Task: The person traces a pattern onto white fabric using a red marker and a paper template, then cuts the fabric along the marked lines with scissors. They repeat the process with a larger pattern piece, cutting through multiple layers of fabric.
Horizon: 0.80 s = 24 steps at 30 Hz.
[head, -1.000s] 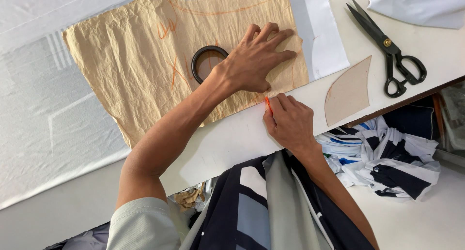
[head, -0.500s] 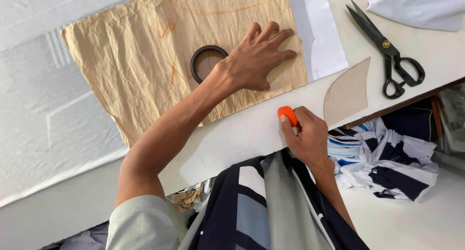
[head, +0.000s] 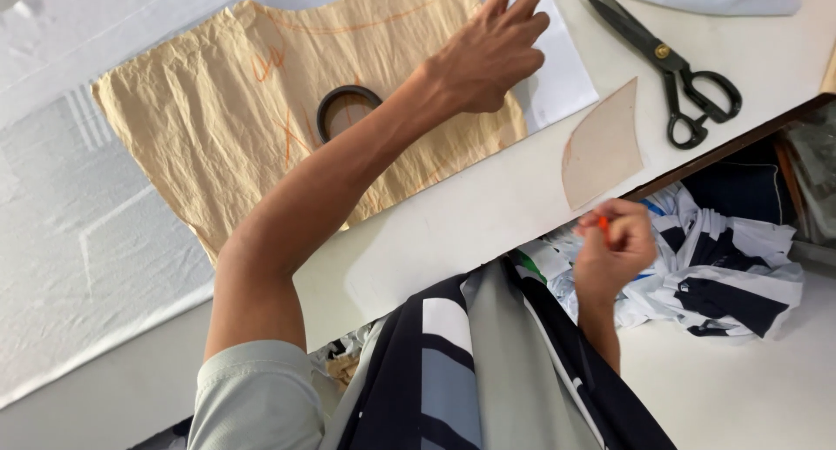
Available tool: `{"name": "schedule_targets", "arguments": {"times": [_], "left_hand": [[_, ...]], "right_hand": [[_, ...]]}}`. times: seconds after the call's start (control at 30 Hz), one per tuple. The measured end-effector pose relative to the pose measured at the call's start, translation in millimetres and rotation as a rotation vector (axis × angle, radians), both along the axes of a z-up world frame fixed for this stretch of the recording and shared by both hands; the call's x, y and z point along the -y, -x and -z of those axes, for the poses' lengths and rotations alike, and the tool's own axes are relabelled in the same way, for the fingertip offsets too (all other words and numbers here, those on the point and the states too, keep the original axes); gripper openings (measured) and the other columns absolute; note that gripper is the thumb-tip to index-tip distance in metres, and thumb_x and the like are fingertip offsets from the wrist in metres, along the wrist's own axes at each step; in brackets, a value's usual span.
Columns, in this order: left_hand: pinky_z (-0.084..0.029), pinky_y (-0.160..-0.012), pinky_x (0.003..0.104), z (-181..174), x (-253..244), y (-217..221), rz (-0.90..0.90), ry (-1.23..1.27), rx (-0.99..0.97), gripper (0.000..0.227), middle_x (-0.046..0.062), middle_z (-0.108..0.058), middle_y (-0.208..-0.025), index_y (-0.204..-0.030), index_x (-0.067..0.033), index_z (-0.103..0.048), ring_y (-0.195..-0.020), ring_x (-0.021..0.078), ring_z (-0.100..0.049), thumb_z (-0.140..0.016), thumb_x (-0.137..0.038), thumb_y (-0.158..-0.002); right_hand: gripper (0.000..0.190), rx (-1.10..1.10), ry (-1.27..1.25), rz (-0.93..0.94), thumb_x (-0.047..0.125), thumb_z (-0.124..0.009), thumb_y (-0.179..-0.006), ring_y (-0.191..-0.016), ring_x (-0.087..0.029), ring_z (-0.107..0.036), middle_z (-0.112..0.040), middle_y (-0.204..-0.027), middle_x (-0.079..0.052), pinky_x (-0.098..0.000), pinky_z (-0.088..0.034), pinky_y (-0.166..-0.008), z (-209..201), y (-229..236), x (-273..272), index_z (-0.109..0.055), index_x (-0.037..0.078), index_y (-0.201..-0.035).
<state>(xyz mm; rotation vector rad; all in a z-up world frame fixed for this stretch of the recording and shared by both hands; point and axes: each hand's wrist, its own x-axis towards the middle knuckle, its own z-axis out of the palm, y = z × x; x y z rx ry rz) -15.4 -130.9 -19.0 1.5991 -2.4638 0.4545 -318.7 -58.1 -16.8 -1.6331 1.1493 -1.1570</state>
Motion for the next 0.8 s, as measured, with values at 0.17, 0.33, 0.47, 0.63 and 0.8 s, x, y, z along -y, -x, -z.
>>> {"name": "schedule_targets", "arguments": {"times": [0.17, 0.33, 0.47, 0.63, 0.8], "left_hand": [[-0.032, -0.103, 0.055, -22.1, -12.1, -13.8, 0.023, -0.256, -0.222, 0.013, 0.004, -0.071, -0.087, -0.081, -0.0136, -0.070, -0.103, 0.0280, -0.059, -0.066, -0.002, -0.075], [-0.023, -0.108, 0.049, -50.7, -56.8, -31.1, 0.006, -0.251, -0.400, 0.018, -0.003, -0.070, -0.075, -0.083, -0.0175, -0.063, -0.090, 0.0215, -0.066, -0.060, 0.000, -0.083], [-0.027, -0.103, 0.053, -43.2, -50.1, -21.4, -0.061, -0.175, -0.315, 0.044, 0.009, -0.069, -0.109, -0.112, -0.0116, -0.068, -0.105, 0.0272, -0.058, -0.067, 0.007, -0.072], [-0.039, -0.099, 0.057, 5.8, -10.2, -11.8, -0.081, -0.246, 0.008, 0.061, 0.016, -0.061, -0.119, -0.127, -0.0098, -0.062, -0.120, 0.0363, -0.049, -0.080, -0.001, -0.069], [-0.052, -0.083, 0.051, -10.3, -6.4, -13.1, -0.052, -0.366, -0.034, 0.032, 0.011, -0.066, -0.094, -0.102, -0.0045, -0.071, -0.103, 0.0305, -0.060, -0.068, 0.015, -0.077]], "right_hand": [[0.010, -0.057, -0.352, 0.292, 0.006, -0.058, -0.089, -0.049, -0.008, -0.040, -0.049, -0.074, -0.004, -0.0227, -0.030, -0.040, -1.6, 18.8, 30.3, -0.050, 0.011, -0.091], [0.041, -0.242, -0.316, 0.276, 0.028, -0.087, -0.093, -0.068, -0.007, -0.042, -0.048, -0.070, 0.005, -0.0232, -0.040, -0.065, 36.8, 29.5, 44.1, -0.052, 0.014, -0.075], [0.055, -0.108, -0.484, 0.250, 0.040, -0.086, -0.089, -0.061, -0.008, -0.034, -0.037, -0.066, 0.006, -0.0251, -0.036, -0.053, 33.4, 23.6, 38.1, -0.039, 0.015, -0.073], [0.021, 0.162, -0.664, 0.160, 0.021, -0.077, -0.094, -0.049, -0.008, -0.045, -0.055, -0.065, 0.000, -0.0254, -0.034, -0.041, 28.7, 36.9, 27.6, -0.061, 0.011, -0.086], [0.017, 0.240, -0.676, 0.028, 0.019, -0.076, -0.094, -0.053, -0.010, -0.049, -0.058, -0.069, 0.001, -0.0238, -0.034, -0.045, 19.5, 59.7, 7.1, -0.063, 0.008, -0.096]]}}
